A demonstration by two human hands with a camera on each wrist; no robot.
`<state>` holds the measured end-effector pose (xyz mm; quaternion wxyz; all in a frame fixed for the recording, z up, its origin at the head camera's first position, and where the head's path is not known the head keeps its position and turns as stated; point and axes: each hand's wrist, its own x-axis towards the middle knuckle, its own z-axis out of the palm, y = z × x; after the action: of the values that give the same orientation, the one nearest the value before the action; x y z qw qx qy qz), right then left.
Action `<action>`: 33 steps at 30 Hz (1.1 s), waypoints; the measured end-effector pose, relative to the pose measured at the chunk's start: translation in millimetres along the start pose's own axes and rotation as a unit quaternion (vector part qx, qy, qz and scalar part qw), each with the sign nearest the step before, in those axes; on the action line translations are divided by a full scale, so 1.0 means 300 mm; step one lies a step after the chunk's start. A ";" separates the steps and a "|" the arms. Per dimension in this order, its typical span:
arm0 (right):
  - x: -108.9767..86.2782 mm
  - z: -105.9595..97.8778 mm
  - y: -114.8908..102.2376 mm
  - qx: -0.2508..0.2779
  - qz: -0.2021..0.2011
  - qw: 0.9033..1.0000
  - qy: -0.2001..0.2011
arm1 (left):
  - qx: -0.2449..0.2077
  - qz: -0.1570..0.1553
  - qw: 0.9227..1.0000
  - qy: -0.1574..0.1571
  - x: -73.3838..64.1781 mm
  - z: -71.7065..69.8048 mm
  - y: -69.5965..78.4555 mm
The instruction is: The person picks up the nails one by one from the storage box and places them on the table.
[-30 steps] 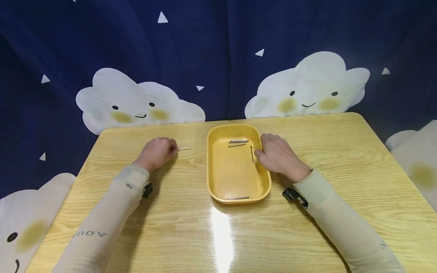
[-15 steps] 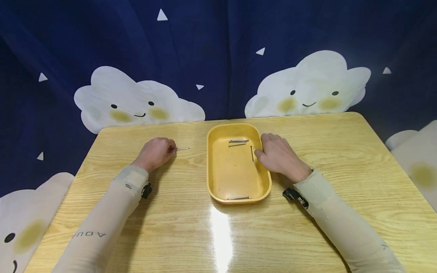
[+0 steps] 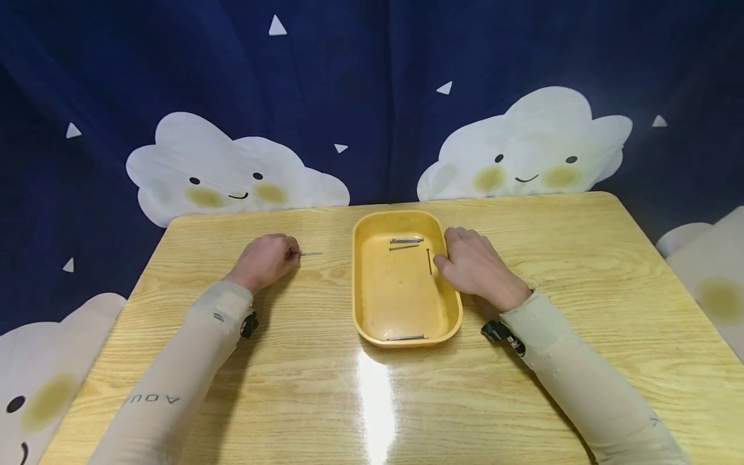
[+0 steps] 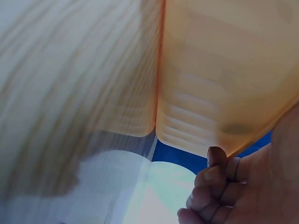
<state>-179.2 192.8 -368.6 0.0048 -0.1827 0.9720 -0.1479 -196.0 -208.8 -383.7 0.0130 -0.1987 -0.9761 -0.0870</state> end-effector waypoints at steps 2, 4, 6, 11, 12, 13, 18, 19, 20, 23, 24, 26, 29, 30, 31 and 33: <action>-0.001 0.000 0.001 0.000 0.000 1.000 0.001 | 0.001 -0.001 1.000 -0.003 0.000 0.001 0.001; -0.002 0.001 0.003 0.000 -0.001 1.000 0.002 | 0.003 -0.003 1.000 -0.004 0.000 0.002 0.003; -0.002 0.001 0.004 0.001 0.000 1.000 0.002 | 0.004 -0.004 1.000 -0.004 -0.002 0.000 0.005; 0.000 0.001 0.002 0.004 -0.003 1.000 0.003 | 0.005 -0.007 1.000 -0.005 -0.012 -0.010 0.008; 0.000 0.000 0.001 0.005 -0.003 1.000 0.004 | 0.006 -0.007 1.000 -0.005 -0.013 -0.011 0.008; -0.001 0.000 0.000 0.005 -0.003 1.000 0.003 | 0.006 -0.008 1.000 -0.005 -0.014 -0.013 0.008; -0.001 -0.001 0.002 0.006 -0.002 1.000 0.001 | 0.011 -0.010 1.000 0.000 -0.015 -0.022 0.011; -0.001 0.000 0.002 0.006 -0.002 1.000 0.001 | 0.012 -0.010 1.000 0.001 -0.016 -0.024 0.011; 0.000 0.000 0.002 0.006 -0.002 1.000 0.002 | 0.013 -0.010 1.000 0.001 -0.016 -0.025 0.012; 0.000 0.001 0.002 0.008 -0.004 1.000 0.003 | 0.018 -0.012 1.000 0.002 -0.019 -0.032 0.013; 0.000 0.001 0.002 0.008 -0.004 1.000 0.003 | 0.019 -0.013 1.000 0.002 -0.020 -0.034 0.013; -0.001 0.000 0.002 0.009 -0.003 1.000 0.002 | 0.018 -0.014 1.000 0.002 -0.022 -0.040 0.014; -0.001 0.001 0.003 0.009 -0.002 1.000 -0.001 | 0.014 -0.014 1.000 0.005 -0.023 -0.048 0.013; -0.001 0.001 0.004 0.008 -0.001 1.000 -0.002 | 0.013 -0.013 1.000 0.006 -0.023 -0.052 0.013; -0.001 0.001 0.004 0.008 0.000 1.000 -0.003 | 0.013 -0.013 1.000 0.007 -0.023 -0.056 0.013; 0.001 0.002 0.006 0.007 0.001 1.000 -0.004 | 0.012 -0.013 1.000 0.009 -0.022 -0.062 0.013</action>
<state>-180.0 194.1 -369.8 0.0101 -0.1819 0.9711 -0.1542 -188.7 -211.0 -365.2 0.0233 -0.1852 -0.9794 -0.0773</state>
